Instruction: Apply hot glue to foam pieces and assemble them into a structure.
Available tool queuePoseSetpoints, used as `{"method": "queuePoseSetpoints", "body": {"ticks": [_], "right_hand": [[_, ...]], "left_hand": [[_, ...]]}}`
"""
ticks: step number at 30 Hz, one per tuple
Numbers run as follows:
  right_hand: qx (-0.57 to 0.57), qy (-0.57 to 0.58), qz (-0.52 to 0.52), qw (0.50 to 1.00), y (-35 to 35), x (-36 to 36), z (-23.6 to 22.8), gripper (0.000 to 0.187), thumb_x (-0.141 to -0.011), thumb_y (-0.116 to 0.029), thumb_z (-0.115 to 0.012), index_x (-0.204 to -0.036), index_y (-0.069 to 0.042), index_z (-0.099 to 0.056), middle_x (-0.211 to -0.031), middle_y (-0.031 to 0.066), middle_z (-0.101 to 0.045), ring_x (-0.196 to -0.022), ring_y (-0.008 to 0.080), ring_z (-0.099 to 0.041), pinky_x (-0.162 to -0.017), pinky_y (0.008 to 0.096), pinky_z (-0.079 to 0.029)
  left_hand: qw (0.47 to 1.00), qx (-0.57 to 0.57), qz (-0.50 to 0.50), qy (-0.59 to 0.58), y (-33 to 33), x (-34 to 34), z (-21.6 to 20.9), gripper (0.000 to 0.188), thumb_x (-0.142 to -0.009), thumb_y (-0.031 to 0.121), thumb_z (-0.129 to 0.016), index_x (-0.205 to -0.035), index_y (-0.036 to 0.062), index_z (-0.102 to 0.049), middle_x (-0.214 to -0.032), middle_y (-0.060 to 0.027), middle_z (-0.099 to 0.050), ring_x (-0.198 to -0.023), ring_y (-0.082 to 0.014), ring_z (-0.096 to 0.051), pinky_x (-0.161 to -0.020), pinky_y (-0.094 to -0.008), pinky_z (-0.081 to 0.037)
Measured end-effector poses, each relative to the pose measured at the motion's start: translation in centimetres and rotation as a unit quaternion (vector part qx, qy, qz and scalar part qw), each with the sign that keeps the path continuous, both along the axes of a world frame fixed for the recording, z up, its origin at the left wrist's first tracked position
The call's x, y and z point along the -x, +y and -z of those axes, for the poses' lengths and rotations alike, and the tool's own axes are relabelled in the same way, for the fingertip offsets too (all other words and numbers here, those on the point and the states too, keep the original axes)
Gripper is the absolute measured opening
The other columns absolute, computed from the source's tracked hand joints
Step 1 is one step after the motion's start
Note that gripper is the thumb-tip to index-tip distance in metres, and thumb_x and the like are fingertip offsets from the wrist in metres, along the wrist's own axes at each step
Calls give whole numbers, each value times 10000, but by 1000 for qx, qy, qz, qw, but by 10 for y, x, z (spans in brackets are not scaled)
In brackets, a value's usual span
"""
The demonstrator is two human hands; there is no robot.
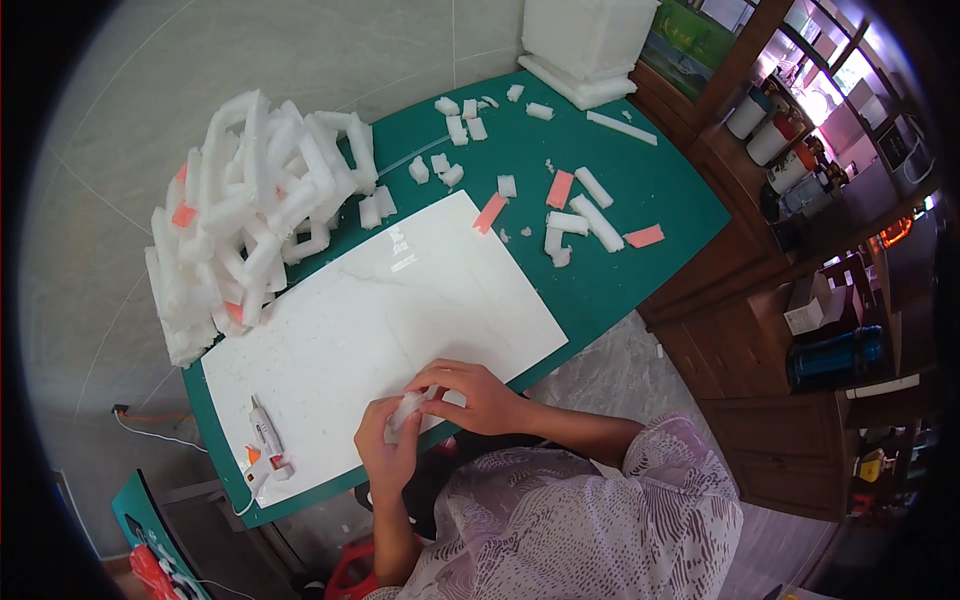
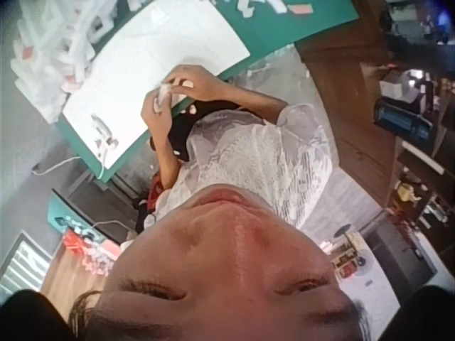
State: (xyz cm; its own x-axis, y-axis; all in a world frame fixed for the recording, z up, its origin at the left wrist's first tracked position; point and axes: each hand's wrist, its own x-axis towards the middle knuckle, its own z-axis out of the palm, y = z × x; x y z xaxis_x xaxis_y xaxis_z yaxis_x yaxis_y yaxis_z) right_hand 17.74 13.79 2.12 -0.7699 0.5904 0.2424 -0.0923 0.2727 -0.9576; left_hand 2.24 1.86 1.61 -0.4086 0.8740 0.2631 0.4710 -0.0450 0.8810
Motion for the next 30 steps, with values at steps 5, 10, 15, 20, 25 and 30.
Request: {"method": "queuePoseSetpoints", "body": {"ticks": [5,10,15,20,25,30], "right_hand": [[0,-21,6,1000,1,-3,-1,230,-915,-71,-701,-1134,-6,-680,-1043,109,-691,-893,222,-684,-803,329,-546],[9,-26,7,1000,1,-3,0,216,-917,-75,-702,-1120,-6,-679,-1042,110,-689,-888,218,-683,-802,328,-545],[18,-26,-5,999,2,-4,1,217,-916,-72,-696,-1122,-4,-678,-1052,110,-684,-893,215,-682,-803,325,-545],[35,10,-17,999,5,-5,0,217,-910,-59,-686,-1120,-6,-681,-1067,105,-677,-923,210,-669,-810,322,-545],[14,8,-33,999,7,-5,4,187,-916,-55,-681,-1095,-3,-678,-1059,105,-675,-917,211,-662,-810,323,-541],[19,2,-43,999,9,-7,3,162,-924,-53,-674,-1077,0,-670,-1044,105,-671,-913,215,-657,-802,328,-536]], "left_hand": [[1000,6,16,13,-1,-1,-5,178,-879,32,-710,-1038,-19,-649,-922,-119,-686,-849,-181,-633,-785,-303,-494],[999,42,33,9,-5,3,-8,223,-865,32,-720,-1074,-24,-667,-966,-135,-715,-904,-212,-680,-831,-316,-516],[999,36,24,18,-5,2,-7,214,-860,31,-723,-1063,-21,-677,-965,-150,-716,-897,-233,-694,-820,-323,-524],[999,21,27,34,-5,1,-4,213,-858,30,-723,-1062,-13,-682,-963,-156,-713,-887,-255,-700,-812,-327,-526],[998,21,33,55,-5,1,-7,221,-846,34,-731,-1058,-7,-685,-962,-162,-710,-876,-280,-702,-799,-337,-531],[998,20,42,48,-4,0,-8,225,-842,36,-730,-1059,-3,-687,-960,-163,-708,-874,-287,-703,-794,-338,-532]]}}
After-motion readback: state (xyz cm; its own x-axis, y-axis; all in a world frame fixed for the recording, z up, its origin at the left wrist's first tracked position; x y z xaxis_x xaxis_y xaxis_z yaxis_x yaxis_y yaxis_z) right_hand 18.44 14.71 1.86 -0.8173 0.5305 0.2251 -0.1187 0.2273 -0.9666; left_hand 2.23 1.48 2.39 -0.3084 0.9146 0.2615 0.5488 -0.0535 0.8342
